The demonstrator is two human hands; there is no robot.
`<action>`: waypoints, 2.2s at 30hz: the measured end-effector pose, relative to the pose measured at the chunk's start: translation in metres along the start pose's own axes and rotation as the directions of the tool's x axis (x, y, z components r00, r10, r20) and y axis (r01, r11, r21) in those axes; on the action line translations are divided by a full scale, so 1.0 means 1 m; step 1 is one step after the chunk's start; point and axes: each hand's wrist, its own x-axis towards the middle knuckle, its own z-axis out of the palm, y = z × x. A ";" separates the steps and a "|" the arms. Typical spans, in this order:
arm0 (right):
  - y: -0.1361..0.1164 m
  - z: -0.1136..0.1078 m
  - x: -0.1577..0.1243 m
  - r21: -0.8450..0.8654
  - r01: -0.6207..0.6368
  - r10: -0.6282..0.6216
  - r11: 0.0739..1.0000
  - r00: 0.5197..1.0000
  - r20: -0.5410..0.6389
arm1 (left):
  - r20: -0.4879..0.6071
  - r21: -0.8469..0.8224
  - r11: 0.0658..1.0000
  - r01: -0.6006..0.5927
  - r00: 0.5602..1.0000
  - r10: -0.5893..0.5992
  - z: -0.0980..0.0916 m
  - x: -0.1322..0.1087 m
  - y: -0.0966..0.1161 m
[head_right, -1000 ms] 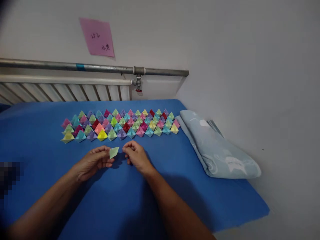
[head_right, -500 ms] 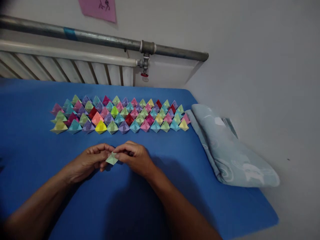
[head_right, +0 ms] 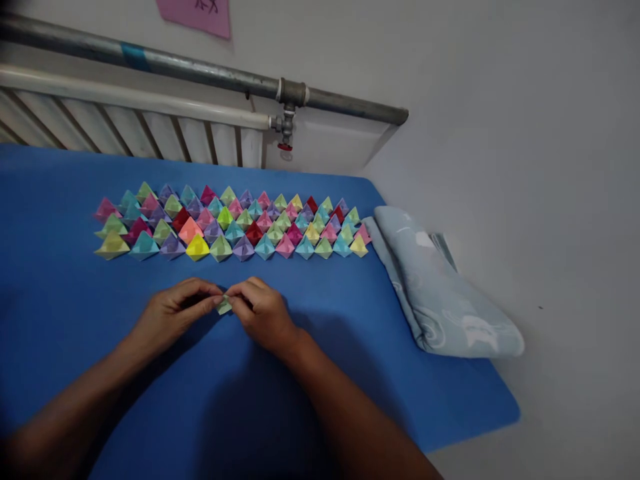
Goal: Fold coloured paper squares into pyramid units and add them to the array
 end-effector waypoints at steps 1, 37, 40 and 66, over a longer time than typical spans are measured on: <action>0.000 0.001 0.000 -0.011 0.008 -0.008 1.000 1.000 0.006 | 0.002 0.012 1.000 0.008 1.000 -0.009 0.000 0.000 -0.001; 0.000 0.000 -0.006 -0.157 0.016 -0.021 0.988 0.999 -0.027 | 0.010 0.146 0.988 0.053 0.998 -0.055 -0.005 0.002 -0.005; -0.003 0.001 -0.007 -0.186 0.000 -0.007 0.983 0.999 -0.036 | -0.005 0.190 0.981 0.039 0.999 -0.038 0.000 -0.001 -0.004; -0.015 0.001 -0.011 -0.287 0.099 -0.087 0.953 0.995 0.057 | -0.073 -0.131 0.964 0.232 0.967 -0.242 0.005 -0.003 -0.004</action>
